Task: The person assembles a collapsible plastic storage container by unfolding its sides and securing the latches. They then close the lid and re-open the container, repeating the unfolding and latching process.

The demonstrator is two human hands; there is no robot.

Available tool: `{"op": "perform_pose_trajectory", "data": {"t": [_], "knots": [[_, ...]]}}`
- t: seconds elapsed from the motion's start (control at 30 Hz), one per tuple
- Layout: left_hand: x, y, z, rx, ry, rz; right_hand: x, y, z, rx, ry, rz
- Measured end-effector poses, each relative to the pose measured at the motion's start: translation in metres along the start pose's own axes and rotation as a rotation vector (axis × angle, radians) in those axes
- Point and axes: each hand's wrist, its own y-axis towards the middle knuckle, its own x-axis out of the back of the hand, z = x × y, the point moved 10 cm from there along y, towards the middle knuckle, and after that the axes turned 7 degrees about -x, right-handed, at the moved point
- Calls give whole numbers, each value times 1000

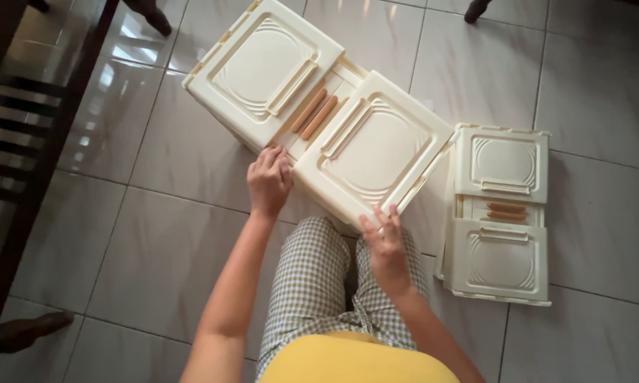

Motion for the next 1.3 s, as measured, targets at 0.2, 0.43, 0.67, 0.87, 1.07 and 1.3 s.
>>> {"op": "perform_pose_trajectory", "data": {"t": [0.2, 0.43, 0.67, 0.87, 1.07, 1.3], "knots": [[-15, -2, -13, -28, 79, 76, 12, 15, -30, 78, 15, 62], [-38, -31, -32, -39, 236, 189, 31, 30, -67, 167, -17, 123], [-28, -60, -27, -169, 274, 218, 43, 46, -90, 197, 84, 188], [37, -36, 101, 182, 39, -79, 48, 67, -104, 217, 66, 199], [22, -16, 188, 430, -433, -108, 65, 76, -131, 178, 6, 174], [-27, -25, 190, 531, -945, -96, 76, 86, -150, 165, 5, 79]]}}
